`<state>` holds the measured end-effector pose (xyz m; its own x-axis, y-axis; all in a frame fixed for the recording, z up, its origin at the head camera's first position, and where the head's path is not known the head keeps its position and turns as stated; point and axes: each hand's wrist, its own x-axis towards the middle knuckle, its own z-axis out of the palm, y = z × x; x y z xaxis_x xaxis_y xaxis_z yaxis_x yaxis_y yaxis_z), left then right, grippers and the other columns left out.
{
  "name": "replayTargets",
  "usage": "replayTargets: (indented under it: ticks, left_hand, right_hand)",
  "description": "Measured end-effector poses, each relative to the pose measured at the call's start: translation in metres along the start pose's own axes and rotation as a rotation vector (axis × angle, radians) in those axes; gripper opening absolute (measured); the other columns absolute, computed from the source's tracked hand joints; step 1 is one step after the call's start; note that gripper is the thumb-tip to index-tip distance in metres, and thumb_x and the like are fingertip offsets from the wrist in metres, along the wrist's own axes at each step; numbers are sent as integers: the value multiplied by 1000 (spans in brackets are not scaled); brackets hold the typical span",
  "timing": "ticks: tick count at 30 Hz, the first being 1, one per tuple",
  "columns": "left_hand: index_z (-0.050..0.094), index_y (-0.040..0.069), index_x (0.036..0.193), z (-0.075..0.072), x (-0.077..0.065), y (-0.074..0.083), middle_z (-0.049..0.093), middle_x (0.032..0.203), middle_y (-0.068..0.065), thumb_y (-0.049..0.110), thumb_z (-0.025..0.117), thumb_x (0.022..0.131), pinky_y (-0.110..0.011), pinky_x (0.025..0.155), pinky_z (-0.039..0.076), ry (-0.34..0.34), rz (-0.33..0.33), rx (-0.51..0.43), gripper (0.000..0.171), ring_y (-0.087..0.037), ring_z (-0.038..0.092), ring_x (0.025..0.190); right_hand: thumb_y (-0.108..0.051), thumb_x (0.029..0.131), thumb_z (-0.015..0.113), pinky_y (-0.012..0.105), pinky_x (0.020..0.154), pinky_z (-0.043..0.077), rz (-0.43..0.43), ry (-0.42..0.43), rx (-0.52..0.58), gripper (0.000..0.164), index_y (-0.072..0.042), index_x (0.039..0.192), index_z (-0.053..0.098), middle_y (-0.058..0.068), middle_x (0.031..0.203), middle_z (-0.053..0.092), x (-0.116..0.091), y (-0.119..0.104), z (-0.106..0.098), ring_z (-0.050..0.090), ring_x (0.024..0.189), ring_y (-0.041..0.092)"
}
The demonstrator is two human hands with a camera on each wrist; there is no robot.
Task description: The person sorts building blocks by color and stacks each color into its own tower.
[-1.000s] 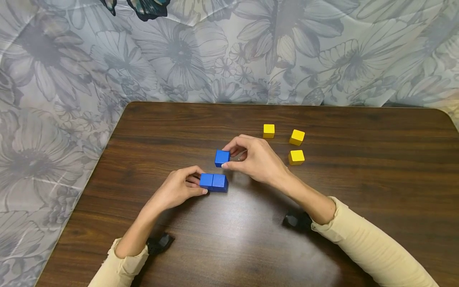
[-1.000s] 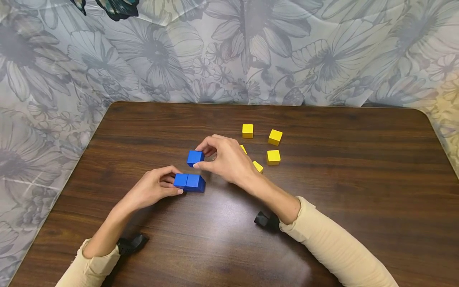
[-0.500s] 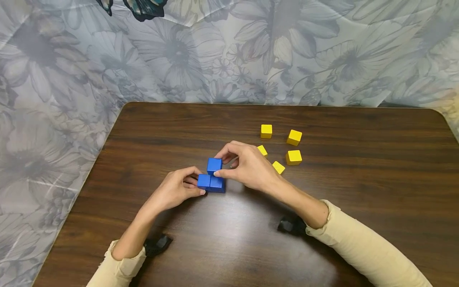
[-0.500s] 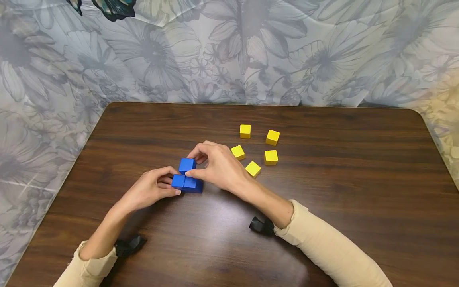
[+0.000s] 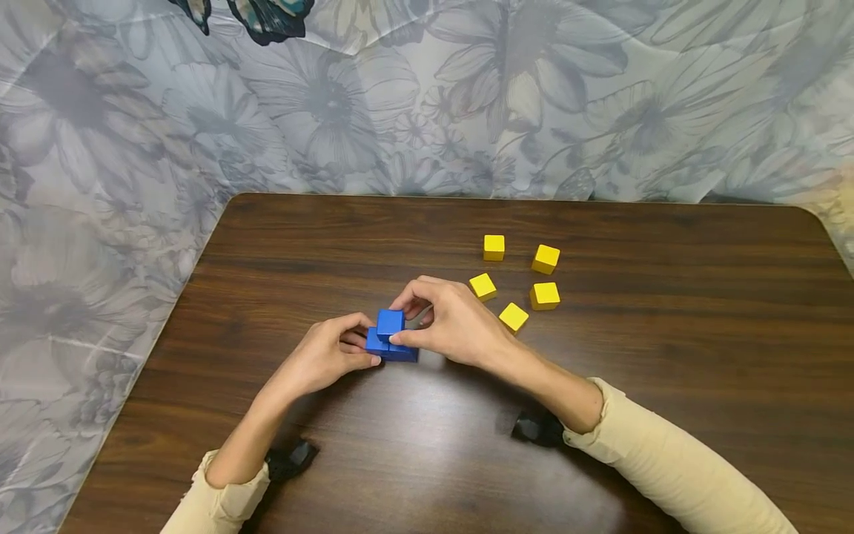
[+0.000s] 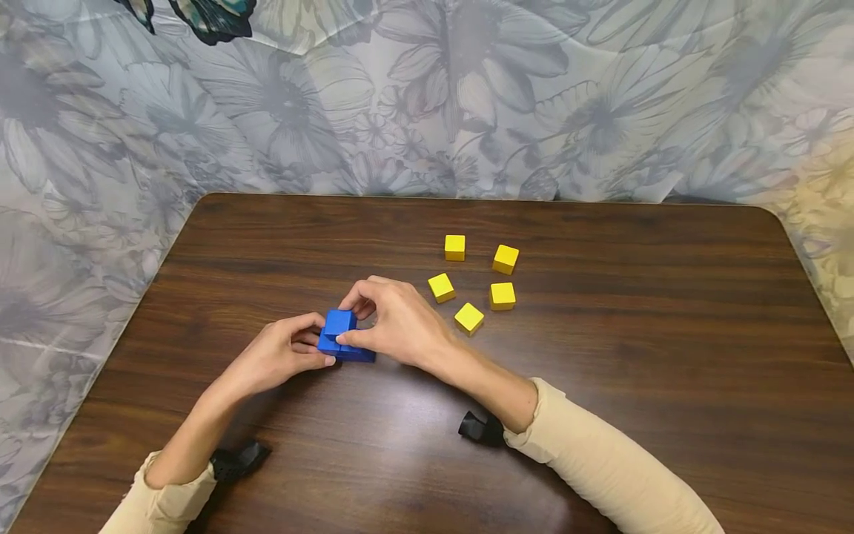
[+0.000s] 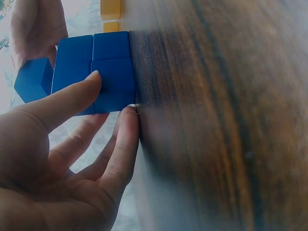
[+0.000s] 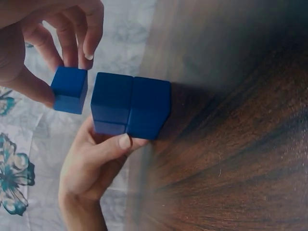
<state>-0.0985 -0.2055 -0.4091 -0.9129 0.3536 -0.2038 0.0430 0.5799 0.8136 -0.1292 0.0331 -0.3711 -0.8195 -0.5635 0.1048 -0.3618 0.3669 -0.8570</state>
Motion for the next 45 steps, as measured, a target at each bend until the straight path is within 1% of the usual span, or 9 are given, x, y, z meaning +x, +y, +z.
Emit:
replayTargets:
  ticks: [7,20,39,45]
  left_hand:
    - [67,6,110,-2,-1,0,69,103,-11,10,81,83,-28,79,58,-3,-8,10,31,-21,69,92]
    - [67,5,108,-1,2,2,69,104,-11,7,82,82,-27,79,58,2,-5,-5,30,-22,69,93]
    - [67,5,110,0,2,3,70,104,-11,7,82,82,-27,79,58,-4,-3,-6,31,-22,69,93]
    - [67,4,113,0,0,2,70,103,-11,7,82,82,-26,79,58,-9,-4,-3,34,-22,70,92]
  right_hand:
    - [-20,79,87,26,75,57,-24,-8,-16,26,-16,99,70,-8,97,67,0,1,4,64,88,10]
    - [-20,79,87,31,76,58,-28,-10,-23,26,-14,98,70,-6,96,67,-1,2,5,65,87,11]
    - [-21,77,88,32,76,57,-48,14,-67,27,-15,97,70,-8,93,67,-3,4,10,64,86,8]
    - [-21,77,88,31,75,56,-53,9,-65,28,-16,98,70,-8,94,67,-4,6,11,64,86,8]
